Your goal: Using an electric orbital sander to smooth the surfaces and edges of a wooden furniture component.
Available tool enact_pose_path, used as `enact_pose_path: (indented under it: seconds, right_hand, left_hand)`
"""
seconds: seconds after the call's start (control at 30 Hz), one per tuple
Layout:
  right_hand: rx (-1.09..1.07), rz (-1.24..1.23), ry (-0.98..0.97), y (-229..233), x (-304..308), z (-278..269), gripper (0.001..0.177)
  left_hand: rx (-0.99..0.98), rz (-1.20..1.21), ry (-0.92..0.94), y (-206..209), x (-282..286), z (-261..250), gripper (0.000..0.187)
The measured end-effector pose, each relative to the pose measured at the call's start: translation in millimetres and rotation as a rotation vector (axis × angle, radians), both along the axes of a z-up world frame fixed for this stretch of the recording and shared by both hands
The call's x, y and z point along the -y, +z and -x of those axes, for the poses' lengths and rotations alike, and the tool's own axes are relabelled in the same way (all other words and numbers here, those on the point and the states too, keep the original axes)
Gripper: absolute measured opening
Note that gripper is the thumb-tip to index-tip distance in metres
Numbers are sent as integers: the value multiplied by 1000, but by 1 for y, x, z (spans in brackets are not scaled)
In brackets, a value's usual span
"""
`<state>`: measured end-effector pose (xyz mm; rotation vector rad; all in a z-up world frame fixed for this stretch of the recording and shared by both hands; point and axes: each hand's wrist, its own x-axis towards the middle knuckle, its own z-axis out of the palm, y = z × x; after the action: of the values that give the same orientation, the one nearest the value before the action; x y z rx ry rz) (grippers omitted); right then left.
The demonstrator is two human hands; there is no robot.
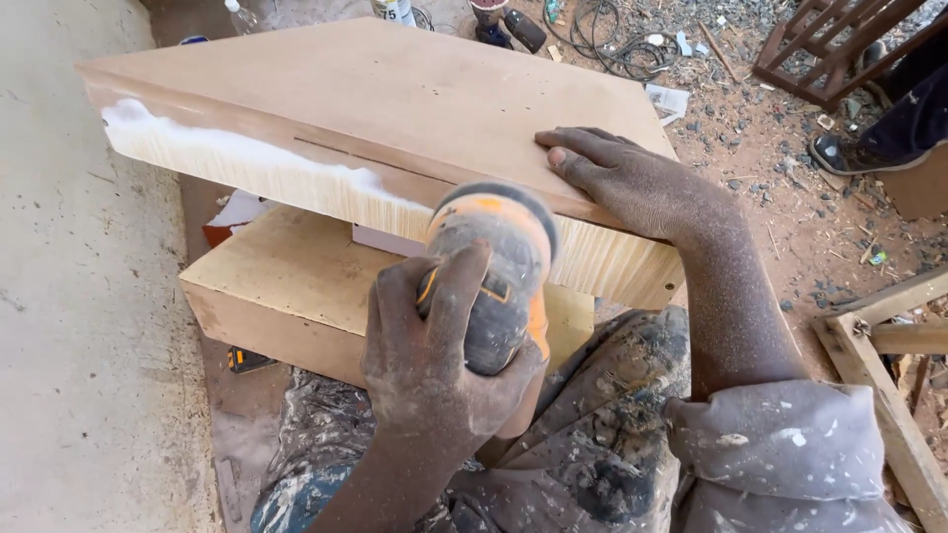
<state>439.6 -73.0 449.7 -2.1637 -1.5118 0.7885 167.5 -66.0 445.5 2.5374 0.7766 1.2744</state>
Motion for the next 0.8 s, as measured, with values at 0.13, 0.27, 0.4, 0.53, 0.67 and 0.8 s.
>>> enact_pose_path:
  seconds: [0.13, 0.27, 0.4, 0.53, 0.67, 0.8]
  right_hand:
    - [19, -25, 10, -6, -3, -2, 64]
    - [31, -66, 51, -4, 0, -1, 62]
    - [36, -74, 9, -2, 0, 1, 62]
    - [78, -22, -21, 2, 1, 4, 64]
    - [52, -49, -13, 1, 3, 4, 63]
    - [55, -106, 2, -2, 2, 4, 59]
  left_hand:
    - [-40, 56, 41, -3, -4, 4, 80]
    - [23, 5, 6, 6, 1, -7, 71]
    - [-100, -2, -46, -3, 7, -3, 82]
    - [-17, -3, -21, 5, 7, -7, 67]
    - [16, -46, -73, 9, 8, -10, 68]
    - [-124, -41, -48, -1, 13, -2, 76]
